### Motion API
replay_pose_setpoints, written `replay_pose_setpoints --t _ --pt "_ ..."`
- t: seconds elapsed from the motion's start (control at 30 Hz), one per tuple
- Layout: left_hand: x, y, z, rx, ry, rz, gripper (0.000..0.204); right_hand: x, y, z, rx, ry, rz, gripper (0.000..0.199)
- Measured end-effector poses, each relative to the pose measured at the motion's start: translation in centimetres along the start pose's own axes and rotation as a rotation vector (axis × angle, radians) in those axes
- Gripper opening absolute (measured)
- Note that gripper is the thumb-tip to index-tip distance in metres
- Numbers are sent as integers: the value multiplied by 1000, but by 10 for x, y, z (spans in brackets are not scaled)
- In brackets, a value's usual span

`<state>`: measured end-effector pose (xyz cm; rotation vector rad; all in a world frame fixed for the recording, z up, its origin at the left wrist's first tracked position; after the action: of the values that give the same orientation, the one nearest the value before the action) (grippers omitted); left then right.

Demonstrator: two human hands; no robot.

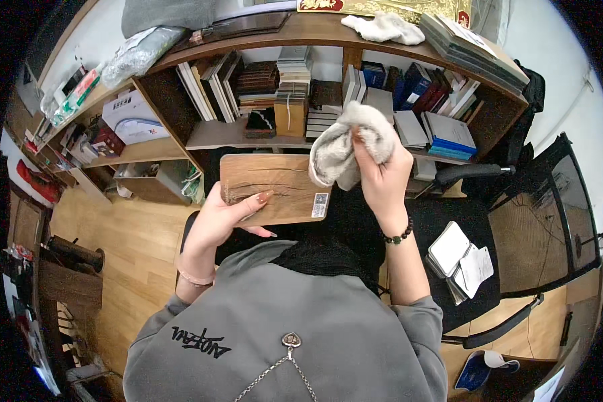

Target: The person is cleaning and wiping flat rectangular objects using a white cloth at a workstation.

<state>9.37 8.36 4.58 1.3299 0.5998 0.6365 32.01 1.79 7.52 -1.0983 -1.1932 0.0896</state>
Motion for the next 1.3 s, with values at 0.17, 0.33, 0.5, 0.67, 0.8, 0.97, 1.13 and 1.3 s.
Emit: replay_pose_setpoints --t 0.17,0.33,0.5,0.67,0.8,0.97,1.13,1.3 --pt "38 -30 22 -278 4 119 58 -6 -28 31 -91 -16 -173 60" --pt "56 -32 16 -661 3 154 72 -37 -27 85 -475 -610 -437 47" --pt "70 -42 0 -445 144 143 79 2 11 77 -447 -354 -316 54" --pt "86 -67 -29 -563 300 97 72 -6 20 106 -443 -629 -337 45" --pt "87 -85 -61 -646 351 35 60 5 69 82 -56 -355 220 33" --pt "90 -81 -74 -753 429 28 47 17 122 64 909 170 808 35" --pt "109 -74 -41 -285 506 57 43 -29 126 123 1413 -80 1223 44" --pt "107 -77 -59 -255 342 25 44 -19 127 124 1427 -104 1298 47"
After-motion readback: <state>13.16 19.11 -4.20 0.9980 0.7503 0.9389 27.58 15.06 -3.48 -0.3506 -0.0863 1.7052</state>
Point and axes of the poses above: each hand's wrist, its own x-axis towards the middle knuckle, its own z-axis out of the palm, y = z × x, the point moved 5 cm from there along x, towards the middle knuckle, and after that the axes turned 2 degrees about x, right-handed, at the moved point
